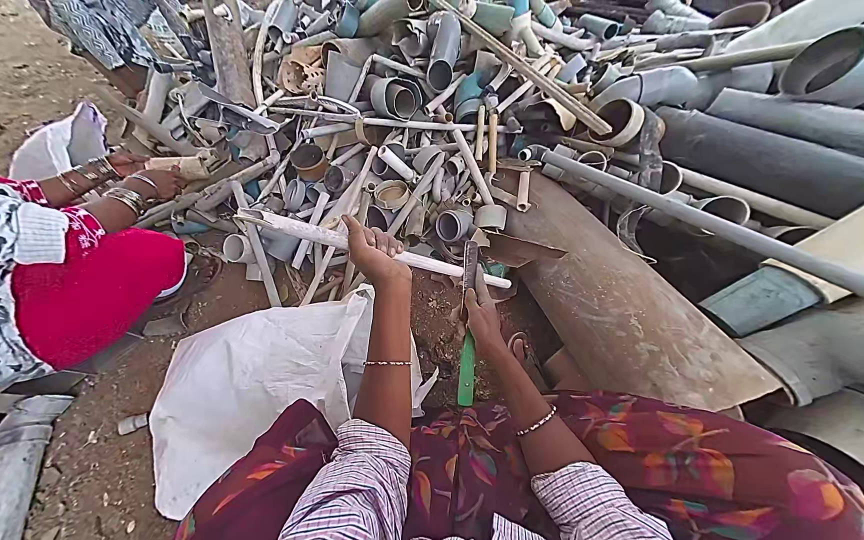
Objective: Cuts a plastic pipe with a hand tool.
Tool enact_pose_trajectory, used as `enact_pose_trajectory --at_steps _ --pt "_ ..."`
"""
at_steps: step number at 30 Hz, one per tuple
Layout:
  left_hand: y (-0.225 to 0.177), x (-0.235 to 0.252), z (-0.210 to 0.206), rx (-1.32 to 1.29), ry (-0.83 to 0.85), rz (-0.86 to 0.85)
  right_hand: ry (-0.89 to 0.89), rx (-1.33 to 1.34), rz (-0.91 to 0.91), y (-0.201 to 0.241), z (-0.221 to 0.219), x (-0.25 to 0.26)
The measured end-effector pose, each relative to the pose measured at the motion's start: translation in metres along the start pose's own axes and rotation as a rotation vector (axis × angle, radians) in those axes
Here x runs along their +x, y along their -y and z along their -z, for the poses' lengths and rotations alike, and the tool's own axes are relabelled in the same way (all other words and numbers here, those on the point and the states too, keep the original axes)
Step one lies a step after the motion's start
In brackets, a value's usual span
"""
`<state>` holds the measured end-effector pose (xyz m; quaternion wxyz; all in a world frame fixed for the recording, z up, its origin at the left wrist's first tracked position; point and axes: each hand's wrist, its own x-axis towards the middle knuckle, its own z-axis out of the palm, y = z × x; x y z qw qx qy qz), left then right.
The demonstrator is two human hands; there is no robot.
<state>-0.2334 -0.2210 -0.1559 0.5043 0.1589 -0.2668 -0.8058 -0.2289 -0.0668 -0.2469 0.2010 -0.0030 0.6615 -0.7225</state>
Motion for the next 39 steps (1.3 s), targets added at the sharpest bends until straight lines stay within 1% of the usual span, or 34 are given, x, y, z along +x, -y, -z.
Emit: enact_pose_trajectory --at_steps 1,2,3,5,6,7,8,11,12,13,15,16,17,18,21,22,23,26,27,28,29,32,33,34,37,38,39 --pt "0.002 0.000 0.001 -0.004 -0.016 0.012 0.071 -0.027 0.013 0.005 -0.005 -0.005" --pt "0.001 0.000 0.003 -0.010 -0.030 0.028 0.064 -0.026 0.014 0.005 -0.005 -0.005" --pt "0.000 0.000 0.005 -0.009 -0.039 0.037 -0.003 -0.014 0.007 -0.001 0.002 0.000" --pt "-0.005 0.001 0.004 -0.006 -0.041 0.035 -0.214 0.041 -0.048 -0.011 0.023 0.018" --pt "-0.007 0.000 0.001 -0.003 -0.036 0.034 -0.283 0.063 -0.071 -0.014 0.029 0.024" --pt "-0.007 -0.001 -0.001 0.004 -0.025 0.036 -0.287 0.058 -0.082 -0.014 0.029 0.023" --pt "-0.007 -0.001 -0.002 0.007 -0.012 0.033 -0.228 0.043 -0.078 -0.012 0.023 0.019" --pt "0.002 -0.003 0.000 0.012 0.013 0.016 0.034 -0.025 -0.004 0.001 -0.006 -0.004" --pt "0.004 -0.003 0.002 0.012 0.012 0.019 0.051 -0.029 0.001 0.002 -0.006 -0.005" --pt "0.003 -0.003 0.003 0.007 0.005 0.026 0.002 -0.016 0.000 -0.001 -0.002 0.000" --pt "0.000 -0.004 0.002 -0.006 -0.007 0.048 -0.198 0.051 -0.044 -0.011 0.016 0.016" --pt "0.000 -0.005 0.000 -0.012 -0.004 0.055 -0.270 0.083 -0.068 -0.013 0.023 0.023" --pt "0.000 -0.006 -0.002 -0.014 0.005 0.054 -0.287 0.089 -0.073 -0.014 0.025 0.024" --pt "0.002 -0.007 -0.003 -0.014 0.022 0.051 -0.240 0.070 -0.065 -0.013 0.020 0.020" --pt "0.015 -0.011 0.001 -0.005 0.043 0.051 0.077 -0.028 0.018 0.005 -0.012 -0.007" --pt "0.017 -0.013 0.003 -0.001 0.030 0.070 0.130 -0.040 0.034 0.009 -0.015 -0.012" --pt "0.017 -0.014 0.004 0.001 0.022 0.083 0.106 -0.022 0.034 0.009 -0.013 -0.010" --pt "0.011 -0.010 0.003 -0.020 0.016 0.084 -0.225 0.079 -0.070 -0.006 0.014 0.016" --pt "0.010 -0.010 0.001 -0.028 0.024 0.077 -0.295 0.099 -0.098 -0.010 0.022 0.022" --pt "0.009 -0.011 -0.002 -0.029 0.029 0.071 -0.299 0.099 -0.107 -0.012 0.023 0.022" --pt "0.008 -0.012 -0.005 -0.025 0.034 0.068 -0.244 0.081 -0.097 -0.010 0.017 0.017" --pt "0.018 -0.018 -0.001 0.003 0.032 0.072 0.074 -0.005 0.027 0.007 -0.012 -0.009" --pt "0.021 -0.020 0.001 0.011 0.031 0.080 0.133 -0.010 0.050 0.011 -0.015 -0.011" --pt "0.021 -0.022 0.003 0.018 0.039 0.093 0.111 0.006 0.056 0.010 -0.012 -0.008" --pt "0.015 -0.025 0.001 0.023 0.042 0.121 -0.196 0.096 -0.038 -0.007 0.009 0.016" --pt "0.014 -0.026 0.000 0.029 0.060 0.116 -0.254 0.106 -0.084 -0.010 0.015 0.021" --pt "0.013 -0.027 -0.001 0.034 0.087 0.107 -0.259 0.095 -0.107 -0.011 0.015 0.021"
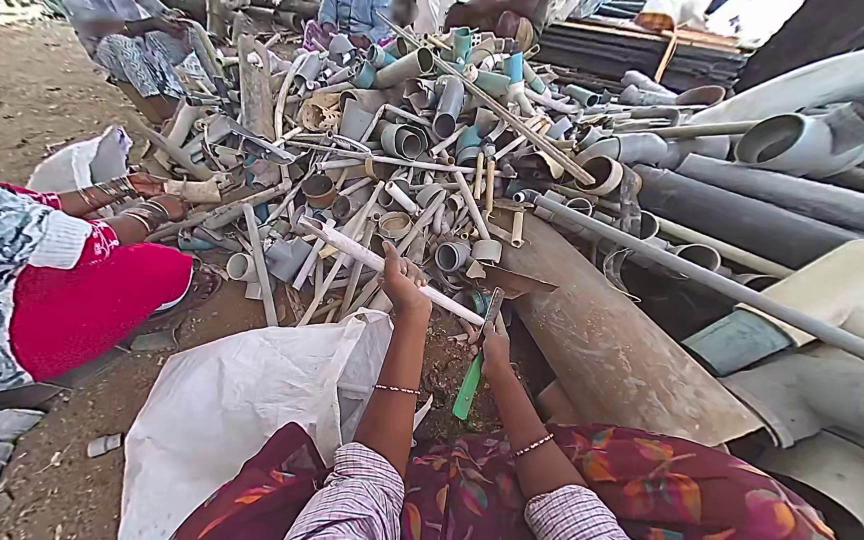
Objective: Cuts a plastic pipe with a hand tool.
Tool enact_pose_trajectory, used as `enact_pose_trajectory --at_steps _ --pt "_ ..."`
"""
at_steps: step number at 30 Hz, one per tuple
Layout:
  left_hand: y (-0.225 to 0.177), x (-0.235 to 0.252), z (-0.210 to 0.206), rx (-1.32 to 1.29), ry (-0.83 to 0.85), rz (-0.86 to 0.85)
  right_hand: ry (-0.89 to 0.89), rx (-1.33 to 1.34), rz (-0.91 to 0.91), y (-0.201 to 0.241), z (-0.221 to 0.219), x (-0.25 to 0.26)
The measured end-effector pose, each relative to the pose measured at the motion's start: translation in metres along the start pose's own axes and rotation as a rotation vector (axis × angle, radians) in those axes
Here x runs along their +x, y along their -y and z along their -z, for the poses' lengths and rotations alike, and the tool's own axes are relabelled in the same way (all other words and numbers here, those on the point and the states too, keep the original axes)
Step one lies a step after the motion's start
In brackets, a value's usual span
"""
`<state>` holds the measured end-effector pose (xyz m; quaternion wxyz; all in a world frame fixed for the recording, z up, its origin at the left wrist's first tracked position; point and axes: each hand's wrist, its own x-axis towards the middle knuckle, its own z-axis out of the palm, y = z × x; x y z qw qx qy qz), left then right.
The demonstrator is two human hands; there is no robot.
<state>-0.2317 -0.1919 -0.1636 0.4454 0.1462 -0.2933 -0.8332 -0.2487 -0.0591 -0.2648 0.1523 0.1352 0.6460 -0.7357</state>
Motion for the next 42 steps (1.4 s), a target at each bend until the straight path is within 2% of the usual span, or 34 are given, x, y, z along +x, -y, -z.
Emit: enact_pose_trajectory --at_steps 1,4,5,10,13,17,20,23,27,29,32,34,36,39,40,42 --pt "0.002 0.002 -0.001 -0.004 0.008 -0.016 0.045 -0.025 0.007 0.002 -0.004 -0.007" --pt "0.010 0.003 0.003 0.005 0.017 -0.027 0.322 -0.064 0.098 0.013 -0.022 -0.037" --pt "0.010 0.002 0.003 -0.003 0.014 -0.007 0.356 -0.054 0.124 0.015 -0.024 -0.038" --pt "0.009 -0.002 -0.001 -0.026 0.056 0.097 0.069 -0.004 -0.010 0.010 -0.002 -0.007" --pt "0.008 0.005 0.002 -0.051 0.158 0.095 0.066 -0.057 0.001 0.012 -0.002 -0.008" --pt "-0.018 0.020 0.003 -0.030 0.029 0.000 -0.003 -0.137 0.100 0.013 0.005 -0.002" --pt "-0.041 0.027 0.001 -0.008 -0.073 -0.072 -0.088 -0.224 0.044 0.004 0.016 0.010" --pt "-0.041 0.023 0.001 -0.015 -0.020 -0.106 0.028 -0.338 0.029 -0.005 0.010 0.002" --pt "-0.018 0.010 0.002 -0.010 0.067 -0.048 0.370 -0.344 0.209 0.009 -0.020 -0.044" --pt "-0.016 0.009 0.006 -0.014 0.069 -0.034 0.336 -0.285 0.168 0.007 -0.020 -0.042" --pt "-0.027 0.018 0.005 -0.058 0.103 -0.080 0.082 -0.153 -0.032 0.001 -0.005 -0.008" --pt "-0.030 0.019 0.002 -0.088 0.142 -0.093 0.026 -0.131 -0.100 -0.002 0.000 0.000" --pt "-0.024 0.018 0.003 -0.107 0.204 -0.113 0.155 -0.130 -0.055 0.006 -0.010 -0.017" --pt "-0.009 0.010 0.010 -0.111 0.282 -0.109 0.430 -0.157 0.118 0.018 -0.028 -0.051" --pt "-0.008 0.009 0.012 -0.117 0.291 -0.102 0.435 -0.172 0.122 0.019 -0.028 -0.052" --pt "-0.012 0.010 0.015 -0.118 0.298 -0.104 0.282 -0.197 0.046 0.010 -0.017 -0.034"
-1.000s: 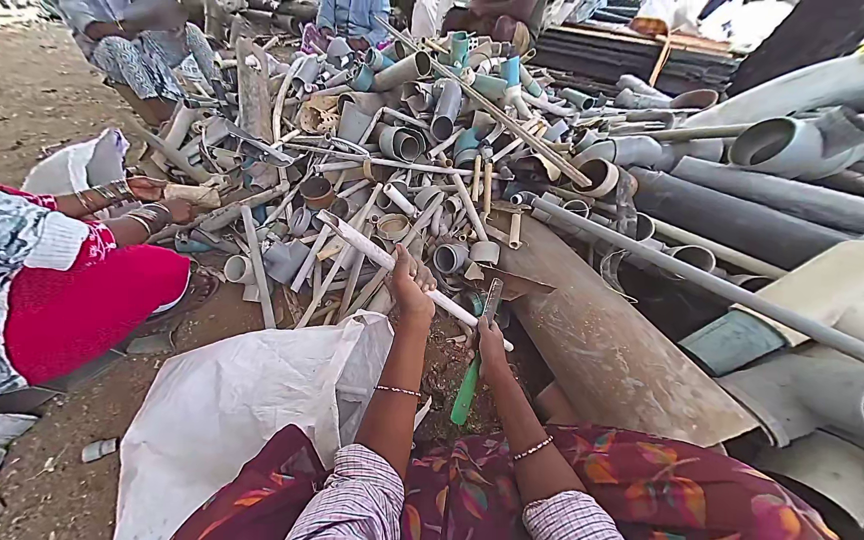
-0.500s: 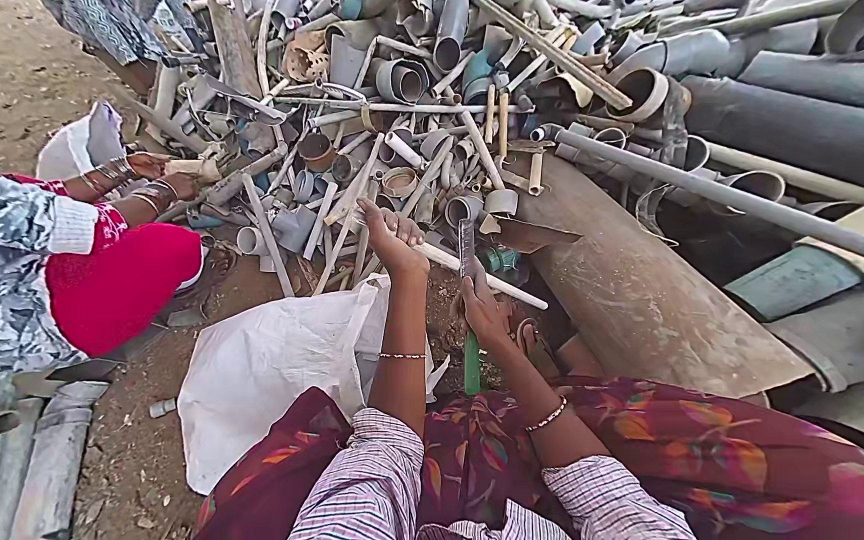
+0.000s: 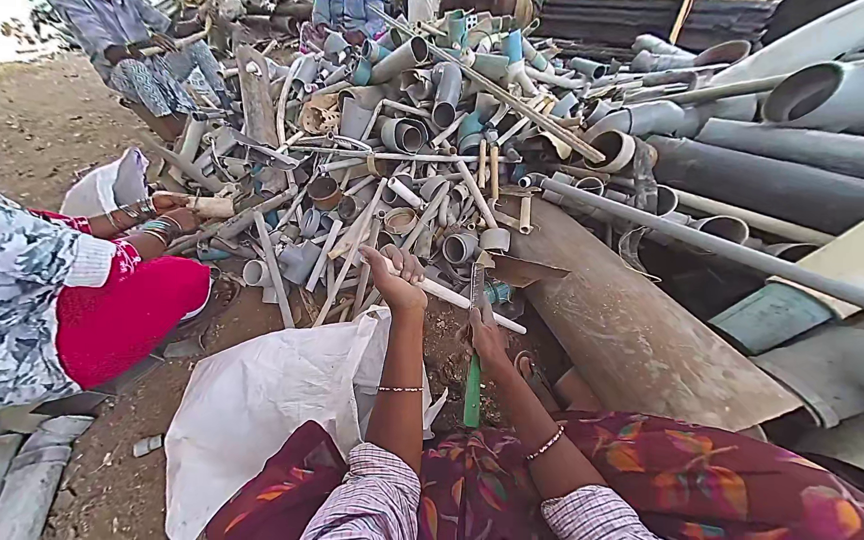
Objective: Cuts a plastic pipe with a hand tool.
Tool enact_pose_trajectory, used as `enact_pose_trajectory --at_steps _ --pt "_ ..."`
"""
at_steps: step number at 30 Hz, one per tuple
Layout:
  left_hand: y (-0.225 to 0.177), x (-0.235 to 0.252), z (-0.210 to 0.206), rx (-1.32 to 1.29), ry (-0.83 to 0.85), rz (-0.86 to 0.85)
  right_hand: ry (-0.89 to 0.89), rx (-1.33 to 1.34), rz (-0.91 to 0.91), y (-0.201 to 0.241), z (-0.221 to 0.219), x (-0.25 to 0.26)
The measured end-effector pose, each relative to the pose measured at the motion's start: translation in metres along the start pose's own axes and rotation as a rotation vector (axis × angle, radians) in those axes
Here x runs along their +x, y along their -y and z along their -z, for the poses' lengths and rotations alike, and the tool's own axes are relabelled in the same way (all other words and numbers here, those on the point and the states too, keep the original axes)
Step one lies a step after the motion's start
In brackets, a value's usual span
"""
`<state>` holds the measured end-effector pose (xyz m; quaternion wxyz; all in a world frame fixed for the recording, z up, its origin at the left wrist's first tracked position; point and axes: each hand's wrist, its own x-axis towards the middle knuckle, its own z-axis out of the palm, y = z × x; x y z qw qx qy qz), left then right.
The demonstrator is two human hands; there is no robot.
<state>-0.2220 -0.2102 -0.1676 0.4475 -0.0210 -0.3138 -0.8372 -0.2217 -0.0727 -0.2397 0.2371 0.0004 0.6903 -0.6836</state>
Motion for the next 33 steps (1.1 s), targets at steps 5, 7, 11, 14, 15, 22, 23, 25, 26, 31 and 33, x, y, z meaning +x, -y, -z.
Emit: enact_pose_trajectory --at_steps 5,7,11,14,15,22,23,25,26,31,33 --pt "-0.017 0.009 -0.011 -0.048 0.004 -0.053 -0.255 0.055 -0.110 -0.011 0.021 0.018" --pt "-0.016 0.009 -0.009 -0.039 0.010 -0.062 -0.147 0.099 -0.035 0.005 0.003 0.000" --pt "-0.015 0.002 0.000 0.015 -0.053 -0.020 0.081 0.105 0.080 0.010 -0.009 -0.018" --pt "-0.022 0.009 0.002 0.017 -0.045 -0.068 -0.109 0.092 -0.011 -0.017 0.015 0.013" --pt "-0.024 0.012 0.000 0.006 -0.036 -0.090 -0.181 0.103 -0.061 -0.021 0.020 0.021" --pt "-0.009 0.008 0.005 -0.036 0.046 -0.082 0.191 0.092 0.152 0.013 -0.017 -0.018" --pt "-0.009 0.007 0.007 -0.034 0.041 -0.074 0.182 0.087 0.143 0.010 -0.016 -0.015" --pt "-0.012 0.010 0.011 -0.045 0.036 -0.077 -0.004 0.115 0.044 -0.008 -0.003 0.001" --pt "-0.014 0.012 0.010 -0.064 0.040 -0.088 -0.127 0.157 -0.017 -0.015 0.005 0.013" --pt "-0.012 0.012 0.006 -0.111 0.134 -0.094 -0.021 0.269 -0.012 -0.002 0.000 0.000" --pt "-0.005 0.007 0.010 -0.095 0.129 -0.060 0.235 0.203 0.115 0.010 -0.016 -0.017"
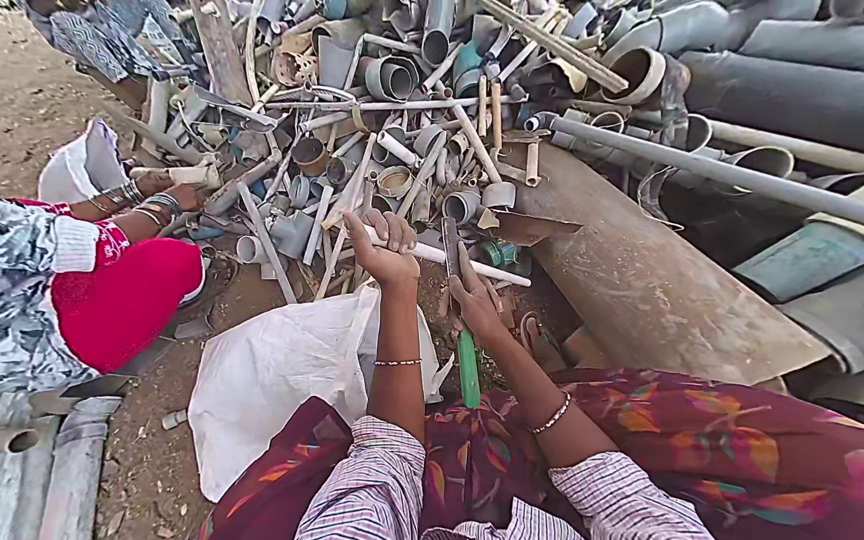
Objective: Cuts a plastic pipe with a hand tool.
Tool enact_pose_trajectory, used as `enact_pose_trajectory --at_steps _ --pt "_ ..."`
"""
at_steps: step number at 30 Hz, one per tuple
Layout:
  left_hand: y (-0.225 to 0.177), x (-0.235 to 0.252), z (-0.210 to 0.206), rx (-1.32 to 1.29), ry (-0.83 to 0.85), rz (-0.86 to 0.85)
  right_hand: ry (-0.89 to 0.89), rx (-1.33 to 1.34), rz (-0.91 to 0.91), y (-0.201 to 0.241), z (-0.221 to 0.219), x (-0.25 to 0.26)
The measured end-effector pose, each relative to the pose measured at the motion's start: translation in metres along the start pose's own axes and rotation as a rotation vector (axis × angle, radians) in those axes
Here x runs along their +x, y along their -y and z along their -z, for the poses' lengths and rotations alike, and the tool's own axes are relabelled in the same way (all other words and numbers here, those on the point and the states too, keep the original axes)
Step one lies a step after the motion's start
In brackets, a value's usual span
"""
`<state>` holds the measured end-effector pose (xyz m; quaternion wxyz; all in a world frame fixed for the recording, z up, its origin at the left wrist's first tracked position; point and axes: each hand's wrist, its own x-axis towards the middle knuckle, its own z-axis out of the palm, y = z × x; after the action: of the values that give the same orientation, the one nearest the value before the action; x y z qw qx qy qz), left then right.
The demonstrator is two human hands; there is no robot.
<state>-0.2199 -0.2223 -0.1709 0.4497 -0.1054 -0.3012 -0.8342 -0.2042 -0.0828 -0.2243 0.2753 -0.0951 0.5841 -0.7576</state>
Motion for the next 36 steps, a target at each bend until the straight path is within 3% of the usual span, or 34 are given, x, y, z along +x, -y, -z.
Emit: enact_pose_trajectory --at_steps 2,6,7,10,12,16,17,18,22,24,27,29,33,34,36 --pt "0.001 -0.003 0.003 -0.007 -0.032 0.020 0.014 -0.030 0.018 -0.002 0.002 0.001" --pt "-0.002 0.000 -0.001 -0.001 0.032 0.006 -0.469 0.126 -0.142 -0.015 0.033 0.023" --pt "-0.002 -0.001 -0.003 0.004 0.059 0.003 -0.458 0.122 -0.145 -0.014 0.030 0.020" --pt "0.006 -0.007 -0.001 0.018 0.111 0.001 -0.091 0.005 -0.011 -0.002 0.002 0.001" --pt "0.007 -0.009 0.001 0.034 0.113 -0.005 0.017 -0.044 -0.015 0.004 -0.004 -0.002" --pt "0.001 -0.006 -0.004 0.007 0.110 -0.034 -0.393 0.096 -0.179 -0.015 0.025 0.019" --pt "0.001 -0.006 -0.005 0.000 0.136 -0.041 -0.426 0.130 -0.204 -0.015 0.029 0.021" --pt "0.002 -0.006 -0.006 0.005 0.158 -0.045 -0.391 0.141 -0.198 -0.013 0.025 0.017" --pt "0.011 -0.010 0.001 0.098 0.095 -0.074 0.021 0.066 -0.059 0.007 -0.007 -0.004" --pt "0.007 -0.008 0.003 0.143 0.035 -0.101 -0.049 0.060 -0.094 0.001 -0.003 -0.002" --pt "0.005 -0.005 -0.007 0.163 -0.009 -0.166 -0.364 0.128 -0.221 -0.017 0.017 0.016" --pt "0.008 -0.007 -0.012 0.207 -0.023 -0.207 -0.314 0.122 -0.208 -0.014 0.013 0.013" --pt "0.015 -0.014 -0.014 0.259 -0.231 -0.222 0.039 -0.003 0.043 -0.001 -0.012 -0.003" --pt "0.013 -0.015 -0.014 0.261 -0.305 -0.201 0.010 -0.003 0.044 -0.006 -0.009 -0.002" --pt "0.011 -0.012 -0.011 0.251 -0.389 -0.182 -0.215 0.043 -0.032 -0.017 0.004 0.007"
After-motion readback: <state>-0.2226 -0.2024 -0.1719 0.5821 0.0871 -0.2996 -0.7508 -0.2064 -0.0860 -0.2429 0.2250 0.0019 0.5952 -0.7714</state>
